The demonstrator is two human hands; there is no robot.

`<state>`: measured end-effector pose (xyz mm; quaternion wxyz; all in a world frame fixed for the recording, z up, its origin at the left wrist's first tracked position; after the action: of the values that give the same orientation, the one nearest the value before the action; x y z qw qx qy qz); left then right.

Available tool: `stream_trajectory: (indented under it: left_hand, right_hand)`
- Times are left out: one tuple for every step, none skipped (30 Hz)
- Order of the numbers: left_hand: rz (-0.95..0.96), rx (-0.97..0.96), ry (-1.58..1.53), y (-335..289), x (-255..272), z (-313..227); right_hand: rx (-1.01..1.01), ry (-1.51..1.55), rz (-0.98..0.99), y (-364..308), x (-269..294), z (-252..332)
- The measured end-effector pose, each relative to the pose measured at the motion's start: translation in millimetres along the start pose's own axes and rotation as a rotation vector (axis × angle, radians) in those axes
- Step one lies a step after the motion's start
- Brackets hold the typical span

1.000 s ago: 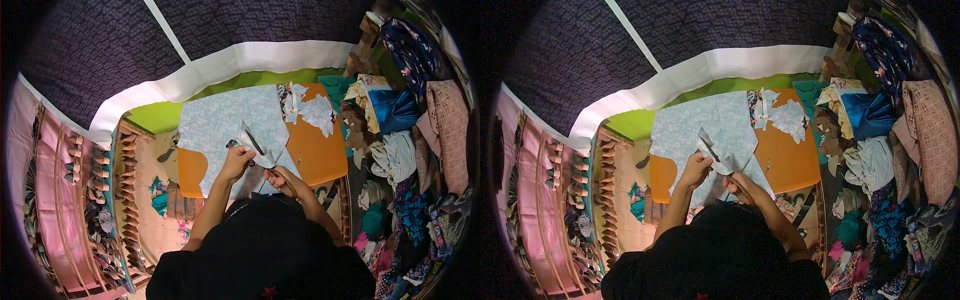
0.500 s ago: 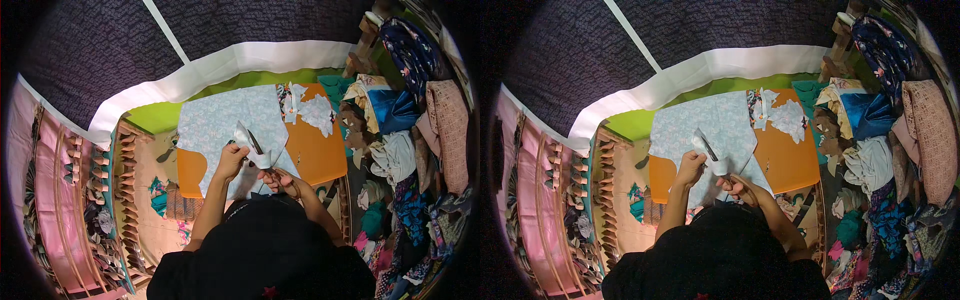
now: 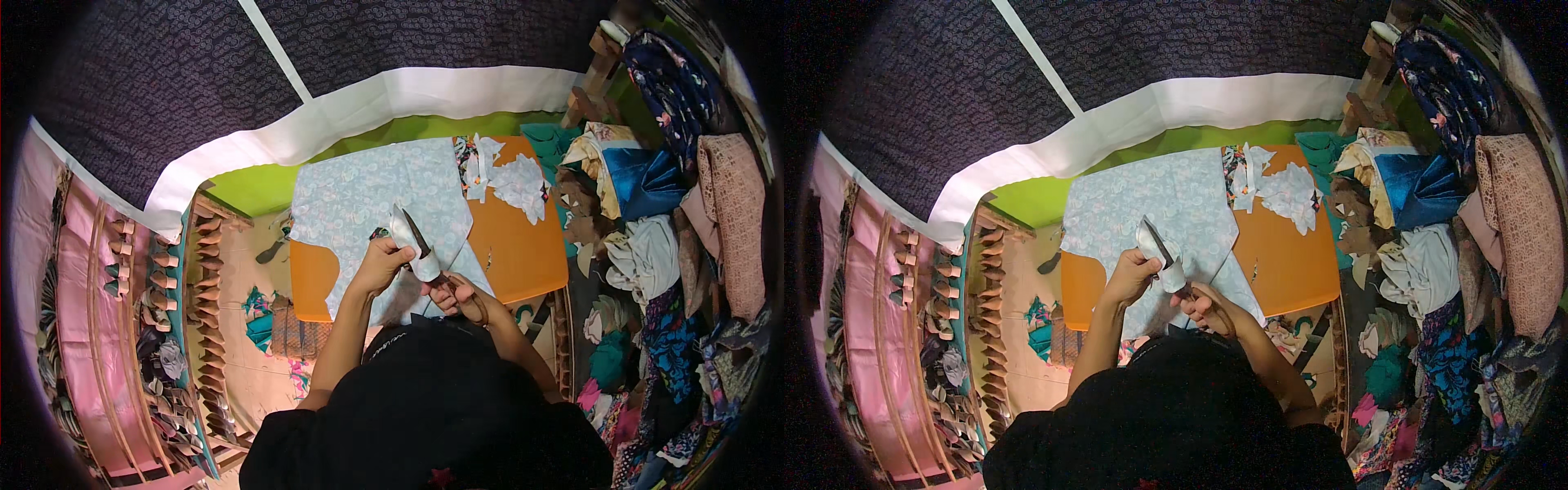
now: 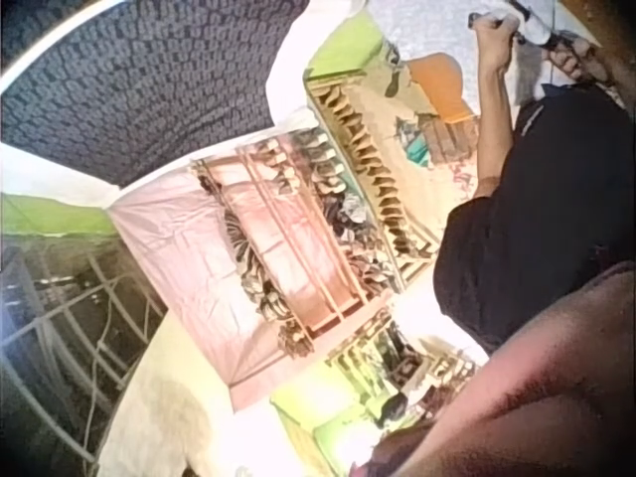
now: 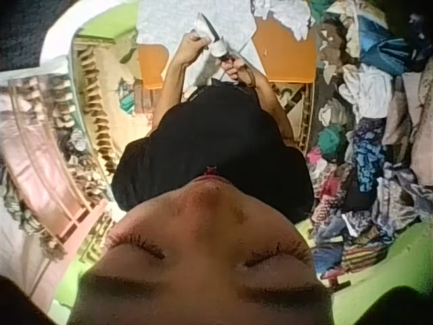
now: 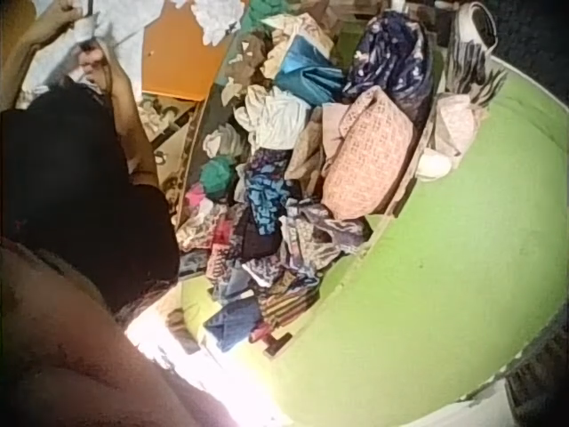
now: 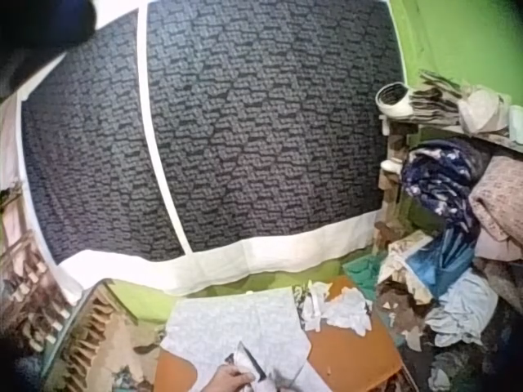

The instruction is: Cutting out patterns from a piece of fabric using scissors.

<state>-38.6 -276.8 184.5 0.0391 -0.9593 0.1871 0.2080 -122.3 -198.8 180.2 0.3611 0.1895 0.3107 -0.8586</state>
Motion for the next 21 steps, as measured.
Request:
stream_trajectory:
  left_hand:
    - [0.006,0.002,0.021,0.6,-0.3,-0.6]
    - [0.012,0.004,0.043,1.0,-0.6,-0.7]
    - [0.014,0.005,0.043,1.1,-0.9,-0.7]
    - [0.026,0.013,0.056,0.8,-1.3,-0.2]
    - [0.038,0.022,0.070,0.4,-1.8,0.3]
    - [0.038,0.021,0.070,-0.2,-1.8,0.2]
    - [0.040,0.014,0.047,-0.7,-2.9,-0.4]
    - [0.042,0.006,0.025,-0.8,-4.1,-1.3]
    - [0.042,0.006,0.025,-0.7,-5.8,-3.0]
    - [0.035,0.007,0.035,-0.9,-8.0,-5.6]
    - [0.028,0.007,0.045,-1.1,-8.7,-6.7]
    - [0.028,0.008,0.044,-1.1,-8.0,-5.8]
    - [0.028,0.027,0.060,-1.5,-6.1,-3.0]
    - [0.027,0.046,0.076,-1.9,-4.7,-0.5]
    - [0.027,0.046,0.076,-2.5,-4.4,0.1]
    - [0.033,0.040,0.057,-3.2,-4.8,0.2]
    - [0.038,0.035,0.037,-3.4,-5.2,0.1]
    - [0.038,0.035,0.036,-3.0,-5.0,0.5]
    - [0.027,0.033,0.031,-3.0,-4.6,1.2]
    - [0.015,0.030,0.025,-3.0,-4.1,1.9]
    - [0.013,0.029,0.025,-3.3,-3.8,2.7]
  right_hand:
    - [0.006,0.017,0.002,-2.0,-1.2,1.6]
    - [0.007,0.017,0.000,-0.7,-0.5,-0.8]
    - [0.022,0.064,0.004,2.1,1.1,-3.9]
    - [0.035,0.110,0.010,4.0,-0.4,-2.6]
    - [0.035,0.110,0.010,3.9,-2.3,0.0]
    - [0.009,0.078,-0.021,3.1,-2.8,2.7]
    - [-0.016,0.046,-0.053,2.5,-2.3,3.9]
    - [-0.016,0.046,-0.054,2.1,-1.6,3.8]
    - [-0.032,0.032,-0.057,1.5,-0.6,2.0]
    - [-0.050,0.018,-0.059,0.8,-0.1,-0.1]
    - [-0.051,0.018,-0.060,1.3,0.5,-2.0]
    - [-0.025,0.093,-0.053,2.2,2.5,-3.1]
    - [0.002,0.167,-0.046,3.3,4.3,-3.1]
    - [0.002,0.167,-0.046,4.9,5.7,-3.6]
    - [-0.022,0.119,-0.068,7.0,8.2,-5.5]
    - [-0.047,0.071,-0.090,8.4,10.0,-7.1]
    - [-0.047,0.071,-0.091,7.3,9.1,-6.7]
    - [-0.022,0.065,-0.073,5.0,5.7,-4.1]
    - [0.001,0.058,-0.055,3.3,3.0,-2.5]
    - [-0.001,0.057,-0.053,4.5,3.8,-4.3]
    - [0.006,0.017,-0.103,6.7,9.4,-6.3]
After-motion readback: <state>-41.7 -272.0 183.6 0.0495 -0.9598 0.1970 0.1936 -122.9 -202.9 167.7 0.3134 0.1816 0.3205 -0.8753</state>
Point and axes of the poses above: each hand's wrist, its own y-axis towards the middle knuckle, its own x-axis out of the back of the hand, z = x × y, the point moved 9 cm from there along y, towards the middle knuckle, and after that the axes turned 11 degrees about -x, right-handed, at the moved point
